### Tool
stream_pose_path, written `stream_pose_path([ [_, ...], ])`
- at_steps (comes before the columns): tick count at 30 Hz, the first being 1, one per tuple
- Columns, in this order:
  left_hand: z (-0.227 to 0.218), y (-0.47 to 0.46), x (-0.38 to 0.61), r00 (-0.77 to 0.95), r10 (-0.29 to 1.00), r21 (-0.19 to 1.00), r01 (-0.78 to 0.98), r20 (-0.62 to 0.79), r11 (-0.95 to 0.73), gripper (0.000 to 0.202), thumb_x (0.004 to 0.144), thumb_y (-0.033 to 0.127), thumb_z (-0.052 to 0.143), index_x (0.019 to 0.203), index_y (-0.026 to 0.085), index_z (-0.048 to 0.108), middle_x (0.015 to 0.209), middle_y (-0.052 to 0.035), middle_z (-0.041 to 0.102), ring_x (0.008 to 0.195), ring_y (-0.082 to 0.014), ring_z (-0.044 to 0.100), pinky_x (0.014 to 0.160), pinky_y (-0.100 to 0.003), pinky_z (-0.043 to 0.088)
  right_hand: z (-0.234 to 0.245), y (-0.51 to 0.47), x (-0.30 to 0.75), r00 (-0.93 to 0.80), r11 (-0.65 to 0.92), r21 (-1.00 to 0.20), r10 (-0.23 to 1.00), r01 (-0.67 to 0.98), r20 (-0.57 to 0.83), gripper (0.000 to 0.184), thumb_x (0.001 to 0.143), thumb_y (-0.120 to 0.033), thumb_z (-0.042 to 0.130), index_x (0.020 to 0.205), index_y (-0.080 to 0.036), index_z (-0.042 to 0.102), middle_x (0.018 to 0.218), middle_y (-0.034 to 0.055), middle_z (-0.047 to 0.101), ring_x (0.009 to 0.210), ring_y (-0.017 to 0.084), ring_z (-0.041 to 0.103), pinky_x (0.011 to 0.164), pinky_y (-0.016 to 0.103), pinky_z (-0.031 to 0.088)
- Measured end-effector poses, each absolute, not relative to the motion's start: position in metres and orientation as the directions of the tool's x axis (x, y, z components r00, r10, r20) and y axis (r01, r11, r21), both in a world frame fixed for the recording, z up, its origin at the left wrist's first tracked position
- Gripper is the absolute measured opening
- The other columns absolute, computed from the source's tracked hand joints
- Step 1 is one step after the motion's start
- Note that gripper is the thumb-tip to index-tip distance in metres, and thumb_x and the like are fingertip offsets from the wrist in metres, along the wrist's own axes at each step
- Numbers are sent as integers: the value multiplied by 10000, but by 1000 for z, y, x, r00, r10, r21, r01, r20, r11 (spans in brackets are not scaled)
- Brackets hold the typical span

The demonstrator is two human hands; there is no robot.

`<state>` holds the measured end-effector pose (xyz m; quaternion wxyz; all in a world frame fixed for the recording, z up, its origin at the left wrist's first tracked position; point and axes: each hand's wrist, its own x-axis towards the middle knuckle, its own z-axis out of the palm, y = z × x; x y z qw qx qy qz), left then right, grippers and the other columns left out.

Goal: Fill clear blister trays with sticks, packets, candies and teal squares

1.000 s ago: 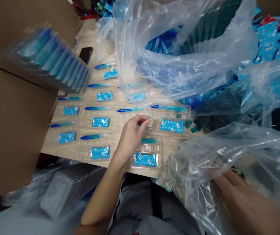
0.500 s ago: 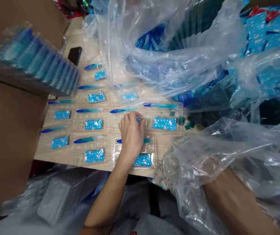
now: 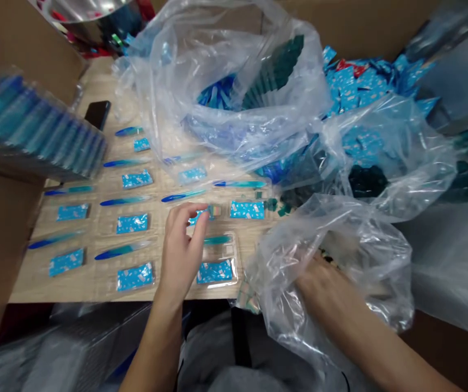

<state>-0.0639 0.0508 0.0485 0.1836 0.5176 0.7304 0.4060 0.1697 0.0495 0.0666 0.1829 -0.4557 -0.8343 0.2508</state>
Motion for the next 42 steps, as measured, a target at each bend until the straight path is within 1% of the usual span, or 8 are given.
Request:
stream_pose_path([
  [2, 64, 43, -57, -354, 918, 824, 564, 178, 58, 126, 889, 269, 537, 967, 232, 629, 1009, -22, 634, 967, -166, 583, 824, -293, 467, 79, 47, 171, -590, 540, -463, 806, 703, 44, 337, 744, -1, 407, 887, -163, 665, 897, 128, 709, 836, 294, 685, 672, 422, 591],
  [4, 81, 33, -47, -319, 924, 867, 497, 211, -27, 118, 894, 226, 540, 966, 243, 632, 1008, -5, 647, 993, -152, 591, 855, -273, 472, 93, 40, 174, -569, 528, -444, 821, 724, 48, 316, 817, -24, 396, 950, -174, 641, 930, 109, 688, 836, 256, 676, 655, 373, 585],
  [8, 111, 15, -22, -112, 945, 876, 421, 309, -236, 212, 877, 94, 540, 972, 258, 633, 968, 26, 664, 965, -119, 618, 855, -215, 495, 118, 29, 183, -270, 271, -750, 954, 603, 128, 165, 884, -167, 543, 1003, -259, 610, 915, 11, 678, 743, 138, 667, 625, 218, 555],
  [11, 122, 13, -6, 149, 925, 829, 410, 351, -380, 266, 859, 58, 552, 1036, 245, 620, 1023, 10, 658, 974, -113, 622, 849, -195, 507, 129, 27, 187, -156, 18, -945, 987, 326, -35, 148, 844, -189, 629, 969, -268, 621, 717, -50, 679, 607, 91, 652, 552, 145, 529],
  [14, 123, 17, 9, 258, 894, 797, 409, 366, -445, 275, 864, 91, 575, 1101, 228, 595, 1060, -17, 642, 1011, -121, 610, 871, -202, 508, 136, 28, 188, -186, -141, -984, 970, 104, -159, 144, 823, -176, 654, 941, -258, 648, 647, -68, 677, 595, 67, 657, 568, 105, 526],
  [25, 114, 24, 25, 153, 923, 858, 341, 354, -385, 166, 859, 69, 573, 909, 227, 584, 942, -4, 619, 933, -115, 615, 818, -218, 518, 132, 22, 193, -168, -90, -994, 983, -68, -78, 228, 801, -115, 654, 944, -286, 702, 826, -45, 683, 669, 48, 670, 632, 92, 529],
  [34, 116, 19, 19, 307, 848, 703, 475, 432, -530, 226, 865, 20, 518, 977, 209, 570, 920, -10, 613, 855, -110, 600, 773, -221, 499, 134, 25, 195, -164, -138, -989, 978, -62, -126, 74, 840, -182, 637, 860, -233, 686, 694, -50, 668, 621, 49, 638, 602, 95, 519],
  [42, 117, 24, 14, 322, 905, 848, 362, 277, -388, 150, 889, 82, 539, 935, 224, 557, 897, -6, 592, 876, -115, 583, 773, -218, 485, 135, 27, 194, -239, -241, -969, 945, -56, -221, 71, 843, -267, 639, 850, -215, 687, 755, -15, 690, 608, 75, 632, 580, 149, 513],
])
